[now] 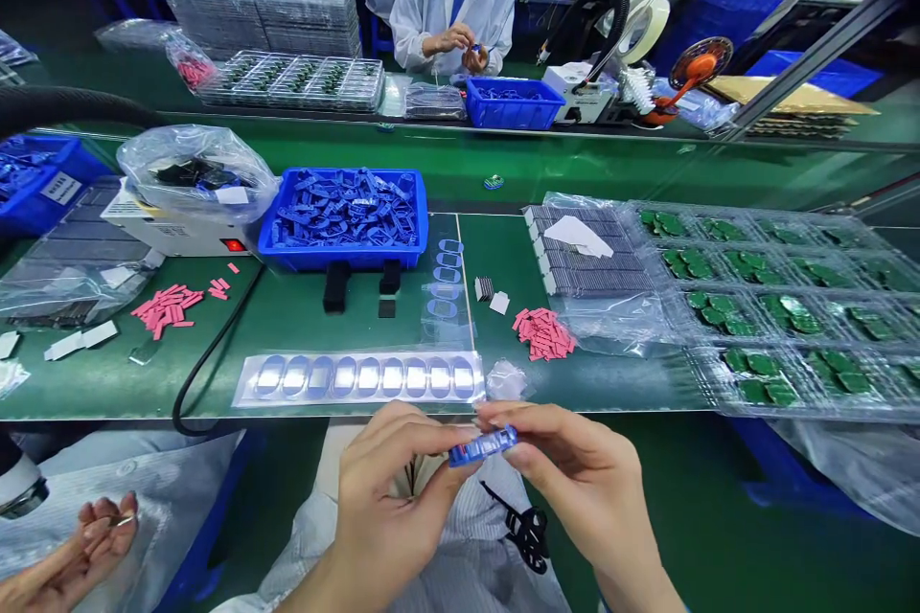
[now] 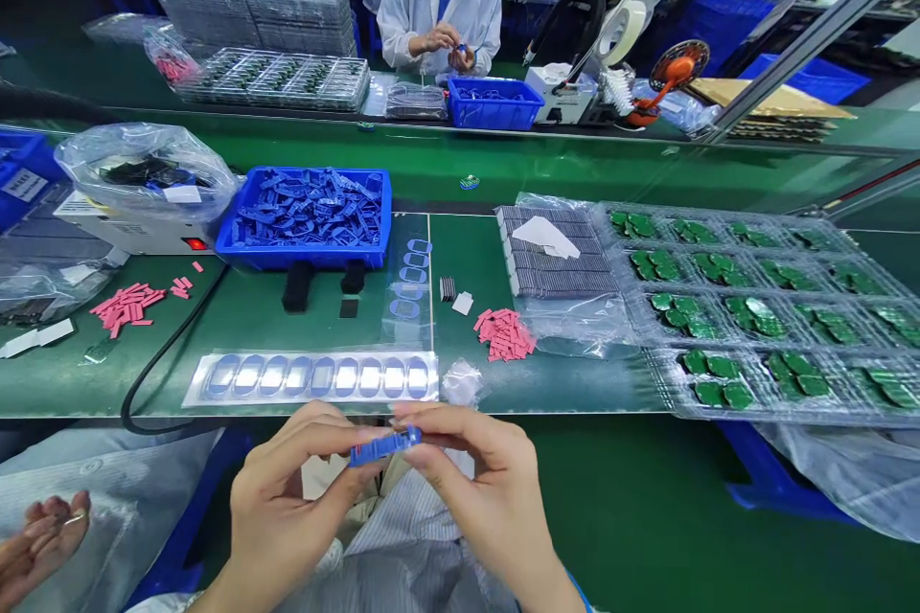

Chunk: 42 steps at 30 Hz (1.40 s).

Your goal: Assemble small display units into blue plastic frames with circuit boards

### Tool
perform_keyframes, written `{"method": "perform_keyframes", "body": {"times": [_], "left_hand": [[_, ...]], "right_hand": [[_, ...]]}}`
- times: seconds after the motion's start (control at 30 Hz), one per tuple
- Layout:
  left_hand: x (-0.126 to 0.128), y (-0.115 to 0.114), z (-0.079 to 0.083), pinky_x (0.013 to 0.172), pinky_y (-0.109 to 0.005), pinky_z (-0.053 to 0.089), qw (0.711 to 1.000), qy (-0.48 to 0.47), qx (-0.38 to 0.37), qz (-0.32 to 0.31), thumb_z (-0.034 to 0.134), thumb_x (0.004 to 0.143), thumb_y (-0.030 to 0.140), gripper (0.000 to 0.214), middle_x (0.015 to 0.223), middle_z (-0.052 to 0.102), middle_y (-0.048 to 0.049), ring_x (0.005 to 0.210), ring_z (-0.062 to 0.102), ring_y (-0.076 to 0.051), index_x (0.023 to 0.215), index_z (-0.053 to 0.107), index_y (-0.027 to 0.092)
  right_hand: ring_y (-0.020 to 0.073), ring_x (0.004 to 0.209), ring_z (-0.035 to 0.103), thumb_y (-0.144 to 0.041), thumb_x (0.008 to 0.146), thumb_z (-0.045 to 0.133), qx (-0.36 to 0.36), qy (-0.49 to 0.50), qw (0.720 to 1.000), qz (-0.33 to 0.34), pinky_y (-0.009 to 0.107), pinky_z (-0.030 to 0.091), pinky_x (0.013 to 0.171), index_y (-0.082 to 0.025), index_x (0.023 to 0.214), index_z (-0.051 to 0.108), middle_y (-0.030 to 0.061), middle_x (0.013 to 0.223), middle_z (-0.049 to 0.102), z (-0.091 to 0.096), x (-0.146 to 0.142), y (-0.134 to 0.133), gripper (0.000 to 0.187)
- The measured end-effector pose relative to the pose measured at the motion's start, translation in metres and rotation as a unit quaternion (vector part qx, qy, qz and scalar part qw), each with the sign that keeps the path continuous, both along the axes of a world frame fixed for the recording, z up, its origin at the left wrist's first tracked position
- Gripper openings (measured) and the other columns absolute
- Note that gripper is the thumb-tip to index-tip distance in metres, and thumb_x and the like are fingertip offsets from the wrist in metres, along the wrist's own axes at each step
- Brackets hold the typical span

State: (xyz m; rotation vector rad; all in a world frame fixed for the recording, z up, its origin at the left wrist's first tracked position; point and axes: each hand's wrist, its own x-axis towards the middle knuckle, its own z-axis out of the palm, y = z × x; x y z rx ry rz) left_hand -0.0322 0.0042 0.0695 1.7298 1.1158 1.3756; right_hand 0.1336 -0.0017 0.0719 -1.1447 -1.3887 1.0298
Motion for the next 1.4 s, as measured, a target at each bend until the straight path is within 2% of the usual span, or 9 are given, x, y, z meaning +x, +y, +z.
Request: {"method": "perform_keyframes", "body": {"times": [0.1,0.37,0.6,0.83,0.93,1.03,1.13,1.27,1.4], "left_hand": [[0.002,-0.002,-0.005,0.054,-0.023,0.052,0.998,-0.03,-0.047,-0.006,0.074,0.071,0.012,0.014,0.067,0.073,-0.0004,0.06,0.061,-0.013,0.082,0.07,0.021],[-0.006,0.003,-0.003,0.058,-0.027,0.05,0.993,-0.009,-0.106,-0.056,0.069,0.077,0.027,0.009,0.067,0.07,-0.002,0.063,0.063,-0.016,0.083,0.071,0.021],[-0.001,0.002,-0.009,0.053,-0.024,0.049,0.997,-0.053,-0.062,0.005,0.064,0.082,0.025,0.009,0.061,0.066,-0.0011,0.058,0.06,-0.014,0.076,0.068,0.02],[0.001,0.0,-0.013,0.056,-0.027,0.048,0.997,-0.074,-0.008,0.004,0.061,0.084,0.023,0.007,0.064,0.065,-0.0015,0.061,0.057,-0.015,0.081,0.066,0.02],[0.002,0.001,-0.014,0.057,-0.029,0.048,0.997,-0.064,0.028,0.014,0.06,0.084,0.022,0.007,0.066,0.067,-0.0023,0.061,0.056,-0.015,0.085,0.066,0.019],[0.006,0.003,-0.017,0.06,-0.03,0.048,0.996,-0.059,0.053,0.038,0.06,0.084,0.019,0.008,0.07,0.07,-0.0027,0.064,0.058,-0.016,0.088,0.066,0.02],[0.012,0.002,-0.019,0.066,-0.033,0.05,0.995,-0.062,0.057,0.044,0.059,0.084,0.016,0.013,0.078,0.073,-0.0038,0.071,0.062,-0.018,0.094,0.066,0.021],[0.017,-0.001,-0.02,0.07,-0.033,0.05,0.996,-0.06,0.059,0.036,0.059,0.084,0.016,0.014,0.08,0.073,-0.0035,0.073,0.063,-0.018,0.095,0.066,0.021],[0.014,0.0,-0.019,0.066,-0.032,0.05,0.996,-0.06,0.059,0.022,0.059,0.086,0.022,0.012,0.077,0.073,-0.0038,0.07,0.062,-0.017,0.094,0.068,0.02]], "right_hand": [[0.0183,0.081,0.072,-0.018,0.083,0.065,-0.007,0.026,0.999,0.036,0.026,0.062,0.068,-0.027,0.091,0.07,0.0012,0.088,0.076,-0.001,0.004,0.001,0.013],[0.0178,0.074,0.072,-0.017,0.081,0.066,0.04,-0.047,0.998,0.023,0.026,0.061,0.067,-0.025,0.088,0.07,0.0013,0.082,0.075,-0.003,0.008,0.002,0.011],[0.0175,0.083,0.071,-0.019,0.086,0.06,-0.025,-0.024,0.996,0.084,0.025,0.061,0.069,-0.026,0.098,0.068,0.0033,0.093,0.074,-0.005,0.008,0.0,0.016],[0.0162,0.081,0.071,-0.011,0.084,0.057,0.068,-0.071,0.994,0.04,0.024,0.06,0.071,-0.024,0.096,0.067,0.0024,0.09,0.074,0.001,0.001,-0.003,0.02],[0.0173,0.082,0.071,-0.009,0.085,0.054,0.078,-0.079,0.994,0.022,0.026,0.06,0.071,-0.024,0.098,0.066,0.0031,0.091,0.074,-0.001,-0.003,-0.002,0.023],[0.0191,0.092,0.07,-0.009,0.086,0.055,0.085,-0.098,0.991,0.012,0.027,0.061,0.073,-0.023,0.105,0.063,0.0054,0.101,0.072,-0.007,-0.009,-0.001,0.025],[0.0231,0.103,0.065,-0.011,0.079,0.065,0.133,-0.129,0.981,-0.048,0.034,0.061,0.079,-0.022,0.114,0.058,0.0087,0.109,0.069,-0.015,-0.017,-0.001,0.037],[0.0218,0.092,0.068,-0.012,0.074,0.072,0.144,-0.085,0.978,-0.122,0.035,0.06,0.08,-0.023,0.099,0.063,0.0061,0.095,0.071,-0.019,-0.022,0.001,0.029],[0.018,0.083,0.071,-0.011,0.072,0.074,0.094,-0.032,0.993,-0.061,0.026,0.061,0.072,-0.023,0.089,0.068,0.0024,0.088,0.074,-0.011,-0.012,0.005,0.021]]}}
